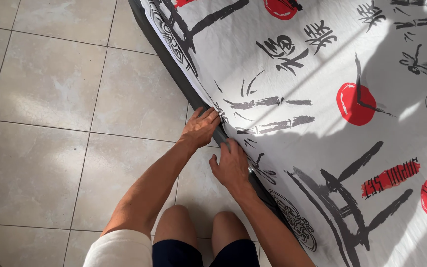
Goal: The person is making a bed by tucking the bedsheet into the side of the mattress.
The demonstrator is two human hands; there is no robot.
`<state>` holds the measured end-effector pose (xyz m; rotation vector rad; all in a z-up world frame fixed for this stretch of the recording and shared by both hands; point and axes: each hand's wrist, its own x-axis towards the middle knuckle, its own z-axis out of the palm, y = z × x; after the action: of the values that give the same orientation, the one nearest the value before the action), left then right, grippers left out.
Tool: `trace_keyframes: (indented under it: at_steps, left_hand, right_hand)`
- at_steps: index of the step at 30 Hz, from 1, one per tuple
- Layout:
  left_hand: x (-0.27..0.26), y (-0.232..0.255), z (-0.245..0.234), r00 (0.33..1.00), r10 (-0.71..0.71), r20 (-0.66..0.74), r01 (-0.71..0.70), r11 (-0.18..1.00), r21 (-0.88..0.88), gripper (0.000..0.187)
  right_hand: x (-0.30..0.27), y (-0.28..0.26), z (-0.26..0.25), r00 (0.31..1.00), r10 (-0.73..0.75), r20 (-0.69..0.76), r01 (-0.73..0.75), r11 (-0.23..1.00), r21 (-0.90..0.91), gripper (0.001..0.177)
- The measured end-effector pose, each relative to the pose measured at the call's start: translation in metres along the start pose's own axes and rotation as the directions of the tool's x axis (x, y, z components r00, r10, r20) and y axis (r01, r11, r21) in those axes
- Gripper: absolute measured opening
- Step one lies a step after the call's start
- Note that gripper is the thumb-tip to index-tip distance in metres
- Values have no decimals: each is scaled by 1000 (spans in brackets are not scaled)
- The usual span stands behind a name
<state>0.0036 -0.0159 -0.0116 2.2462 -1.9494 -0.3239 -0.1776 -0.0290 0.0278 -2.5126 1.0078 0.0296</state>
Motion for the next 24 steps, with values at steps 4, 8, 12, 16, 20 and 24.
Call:
trace_keyframes:
  at_steps: [4,8,12,16,20,24]
  left_hand:
    - [19,2,-4,999,-15,51,9,994,105,33]
    - [12,-5,-5,992,-103,78,110,990,-86,30]
    - [10,-1,1,869,-439,-227,135,653,-745,34]
    - [29,-1,15,633,-774,-28,3,38,-999,40]
    - [35,-10,33,592,-799,104,151,-17,-988,42]
    - [28,-19,56,581,-811,71,-29,-108,-994,30]
  right_hand:
    - [23,-6,7,977,-127,-173,143,986,81,69]
    - [28,-19,-2,979,-113,-167,136,982,133,81]
    - [32,-8,10,976,-107,-190,127,988,92,79]
    - [27,-8,10,974,-104,-200,131,983,128,54]
    - [22,-15,4,968,-107,-226,144,978,153,44]
    - [25,-7,19,952,-99,-291,155,971,179,39]
